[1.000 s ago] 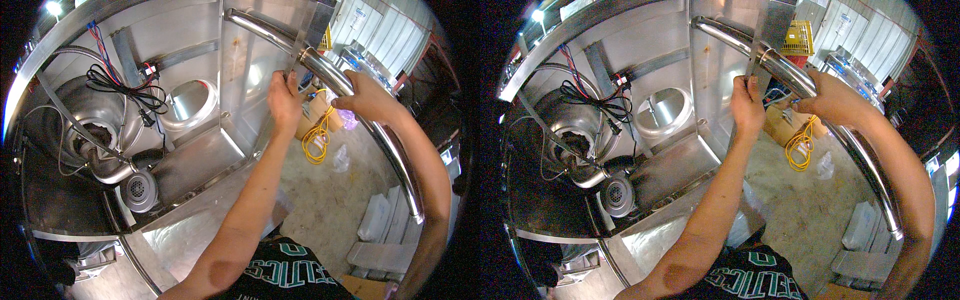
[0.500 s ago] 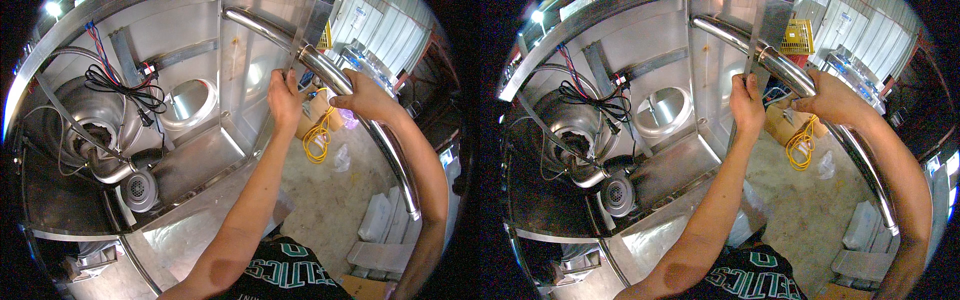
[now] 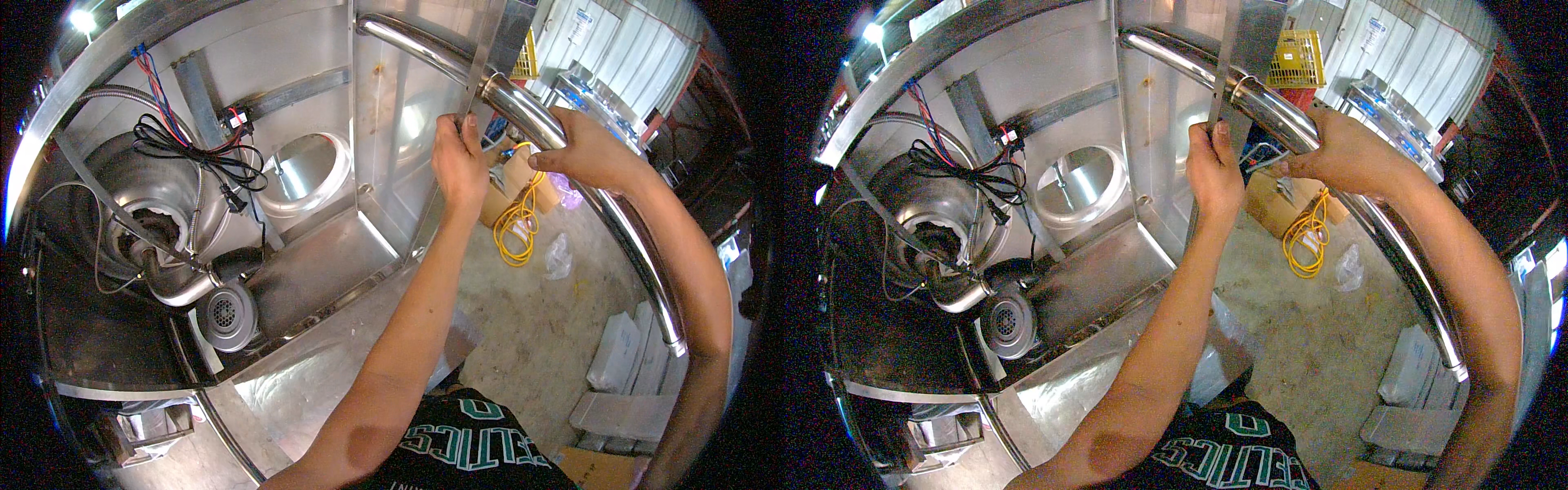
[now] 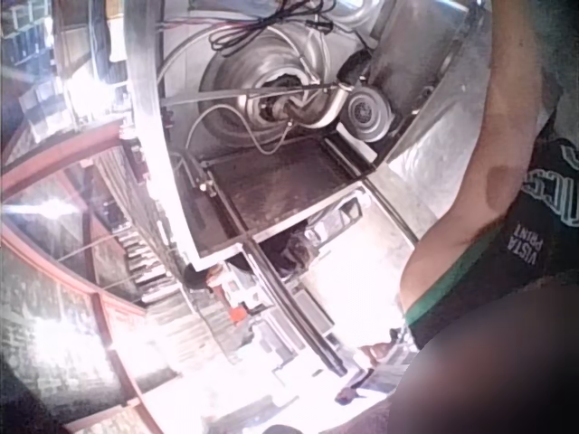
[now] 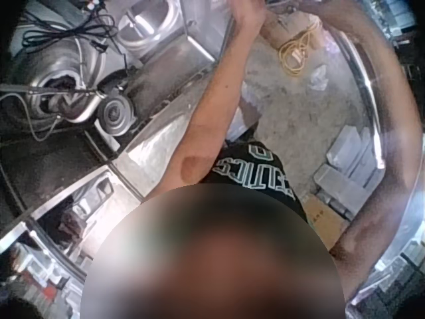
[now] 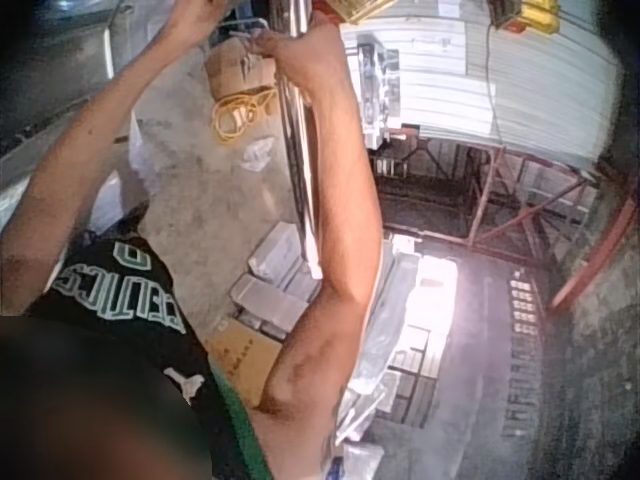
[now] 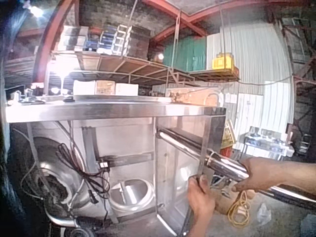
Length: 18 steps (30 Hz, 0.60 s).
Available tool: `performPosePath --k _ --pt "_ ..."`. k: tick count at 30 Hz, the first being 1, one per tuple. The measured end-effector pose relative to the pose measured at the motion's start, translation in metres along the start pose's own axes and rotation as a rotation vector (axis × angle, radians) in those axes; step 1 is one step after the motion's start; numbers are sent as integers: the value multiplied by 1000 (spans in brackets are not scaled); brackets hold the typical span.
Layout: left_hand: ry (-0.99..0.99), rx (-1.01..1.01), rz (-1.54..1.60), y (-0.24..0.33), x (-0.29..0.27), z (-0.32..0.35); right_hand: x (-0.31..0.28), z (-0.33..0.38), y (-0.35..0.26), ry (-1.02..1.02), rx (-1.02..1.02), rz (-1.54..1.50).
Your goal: The person assembles a stainless steel unit by repeatedly picking up metal rods and a small brush, positioning the rods against the unit, and tapping them into place. The person also handles a yellow hose near the end of the clip.
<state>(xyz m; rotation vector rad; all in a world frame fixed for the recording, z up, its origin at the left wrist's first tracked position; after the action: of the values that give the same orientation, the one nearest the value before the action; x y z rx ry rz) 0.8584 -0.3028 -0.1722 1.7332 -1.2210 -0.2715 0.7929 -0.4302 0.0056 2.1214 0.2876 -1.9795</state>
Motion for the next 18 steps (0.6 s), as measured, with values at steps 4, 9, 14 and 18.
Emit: performPosePath --k 4,9,14,18 --pt "-26 -20 -1 2 -2 0 -7 7 -7 -38 7 -68" --pt "-75 -116 17 5 -6 0 -10 9 -13 -57 -9 -112" --pt "-82 -98 15 7 -6 -1 -6 8 -6 -75 41 -109" --pt "-88 -149 2 5 -6 -1 -6 5 -4 -48 -26 -114"
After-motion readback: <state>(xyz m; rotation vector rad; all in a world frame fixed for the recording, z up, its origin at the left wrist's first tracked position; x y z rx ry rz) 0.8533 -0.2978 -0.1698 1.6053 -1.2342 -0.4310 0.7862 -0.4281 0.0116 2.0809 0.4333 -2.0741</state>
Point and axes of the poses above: each hand's wrist, its own z-axis away from the middle knuckle, its own x-axis out of the palm, y = z × x, the point moved 1 cm from there along -z, towards the middle knuckle, and after that the axes turned 11 degrees about z, right-handed, at the moved point
